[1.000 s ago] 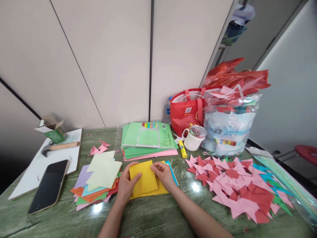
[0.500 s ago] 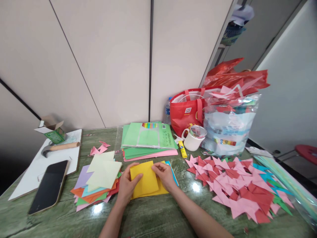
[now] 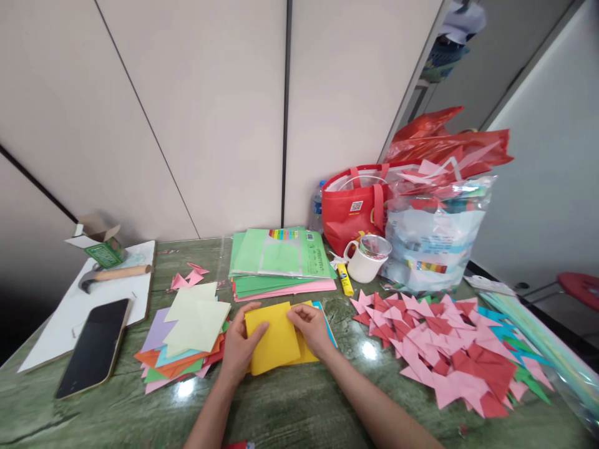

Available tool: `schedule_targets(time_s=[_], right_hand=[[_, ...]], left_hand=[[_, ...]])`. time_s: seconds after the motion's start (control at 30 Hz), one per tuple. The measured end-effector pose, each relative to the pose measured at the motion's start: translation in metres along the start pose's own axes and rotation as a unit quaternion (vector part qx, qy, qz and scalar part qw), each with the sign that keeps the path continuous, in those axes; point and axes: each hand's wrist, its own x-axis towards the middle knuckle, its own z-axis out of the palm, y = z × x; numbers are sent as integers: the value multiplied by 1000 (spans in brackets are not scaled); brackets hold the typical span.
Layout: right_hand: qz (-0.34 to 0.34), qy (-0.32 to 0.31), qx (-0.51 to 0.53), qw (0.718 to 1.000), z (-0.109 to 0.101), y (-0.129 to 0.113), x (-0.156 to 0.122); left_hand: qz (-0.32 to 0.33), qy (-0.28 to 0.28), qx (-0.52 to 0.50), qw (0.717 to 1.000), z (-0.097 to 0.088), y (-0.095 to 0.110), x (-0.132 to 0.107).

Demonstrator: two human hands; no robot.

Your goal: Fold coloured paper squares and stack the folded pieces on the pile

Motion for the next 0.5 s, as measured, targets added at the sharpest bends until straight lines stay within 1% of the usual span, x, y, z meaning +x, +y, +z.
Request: schedule_targets(time_s=[0.27,0.5], right_hand=[[-10,-11,-7,1000,0,-1,-2],[-16,-12,-15,1000,0,1,-2]], left_hand=[[-2,16,12,1000,-2,4,1],[-8,35,8,999,0,7,-1]])
